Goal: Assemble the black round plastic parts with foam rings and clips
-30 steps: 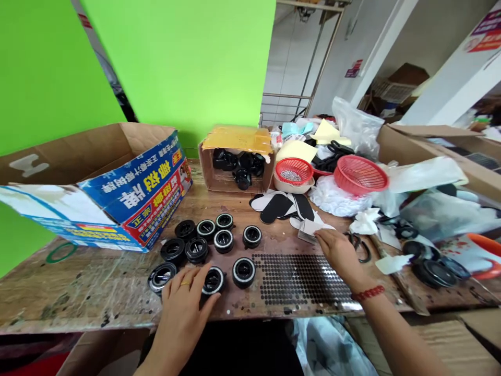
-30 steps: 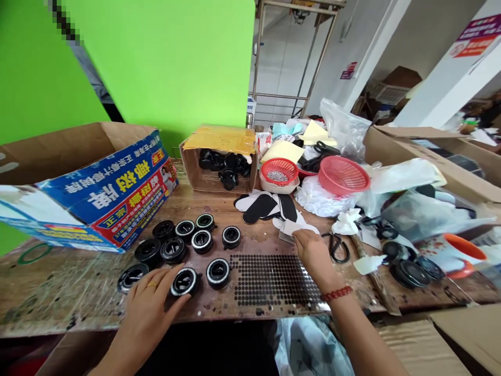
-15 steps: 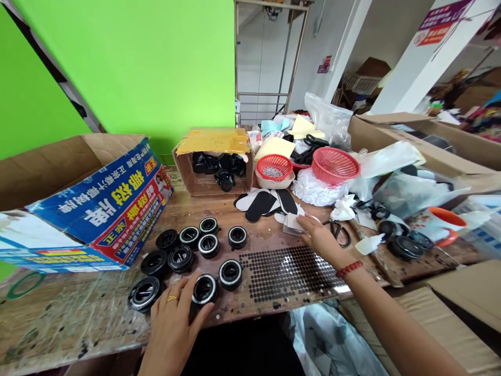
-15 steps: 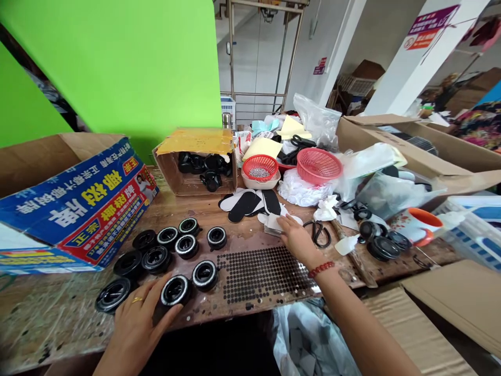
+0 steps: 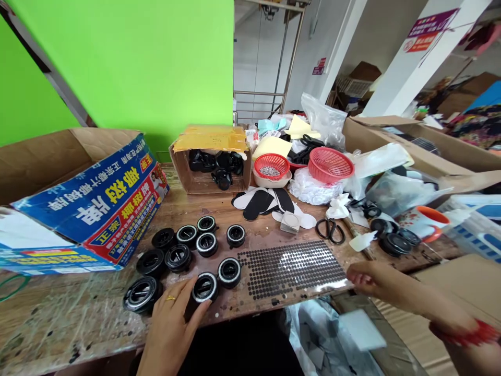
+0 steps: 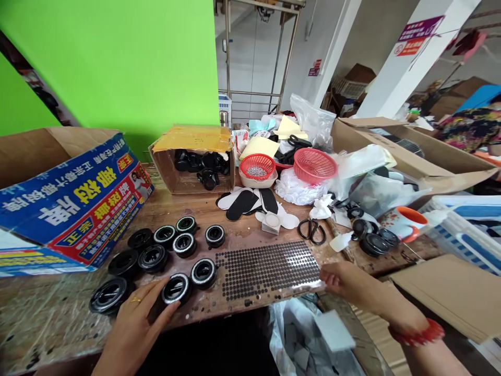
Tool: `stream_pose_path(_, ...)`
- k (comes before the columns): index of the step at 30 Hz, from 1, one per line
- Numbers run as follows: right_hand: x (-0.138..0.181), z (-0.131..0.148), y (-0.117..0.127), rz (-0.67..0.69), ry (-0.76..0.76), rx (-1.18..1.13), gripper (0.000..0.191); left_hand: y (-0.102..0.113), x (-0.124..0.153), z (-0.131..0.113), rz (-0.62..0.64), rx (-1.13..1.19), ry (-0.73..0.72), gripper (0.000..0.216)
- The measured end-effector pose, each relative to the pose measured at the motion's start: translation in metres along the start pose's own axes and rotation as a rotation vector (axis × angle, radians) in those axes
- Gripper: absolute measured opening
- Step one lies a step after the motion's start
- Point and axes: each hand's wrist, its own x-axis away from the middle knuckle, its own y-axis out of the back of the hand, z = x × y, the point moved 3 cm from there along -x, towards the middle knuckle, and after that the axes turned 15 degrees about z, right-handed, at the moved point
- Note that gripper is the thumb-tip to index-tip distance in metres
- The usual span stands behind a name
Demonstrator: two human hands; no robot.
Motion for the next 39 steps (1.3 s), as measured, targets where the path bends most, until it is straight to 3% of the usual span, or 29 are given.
stream_pose_path(4, -0.049, 0.019, 0.006, -0.342, 0.029, 0.051, 0.014, -0.002, 0.001, -0.006, -0.015, -0.013, 0.038, 0.049)
stream_pose_path(7, -0.105, 0.032, 0.013, -0.503, 0.046, 0.124, 0.008, 0.002, 0.004, -0.009, 0.014, -0.014, 0.049, 0.046)
stream_pose_path(9, -0.138, 0.038, 0.017, -0.549, 0.018, 0.180, 0.003, 0.008, 0.006, -0.008, 0.041, -0.008, 0.053, 0.045)
stream_pose_path(13, -0.177, 0.039, 0.025, -0.500, 0.019, 0.209, 0.016, 0.028, 0.003, 0.003, 0.026, -0.025, 0.134, 0.040)
stream_pose_path(19, -0.186, 0.028, 0.030, -0.355, -0.016, 0.315, 0.023, 0.044, -0.022, 0.021, 0.112, -0.175, 0.386, 0.045)
stream_pose_path(24, -0.173, 0.039, 0.041, -0.560, 0.031, 0.318, 0.011, 0.050, -0.051, 0.027, 0.251, -0.129, 0.440, 0.058)
stream_pose_path(28, -0.165, 0.088, 0.044, -0.705, 0.167, 0.188, 0.018, 0.052, -0.060, 0.030, 0.283, -0.084, 0.399, 0.064)
stream_pose_path(31, -0.171, 0.141, 0.027, -0.614, 0.331, -0.011, 0.026, 0.050, -0.055, 0.025, 0.280, -0.056, 0.373, 0.067)
stream_pose_path(35, -0.196, 0.206, -0.014, -0.341, 0.459, -0.264, 0.026, 0.046, -0.041, 0.015, 0.281, 0.001, 0.307, 0.068)
stream_pose_path(39, -0.223, 0.249, -0.050, -0.141, 0.537, -0.399, 0.021, 0.049, -0.028, 0.016, 0.231, 0.033, 0.323, 0.062)
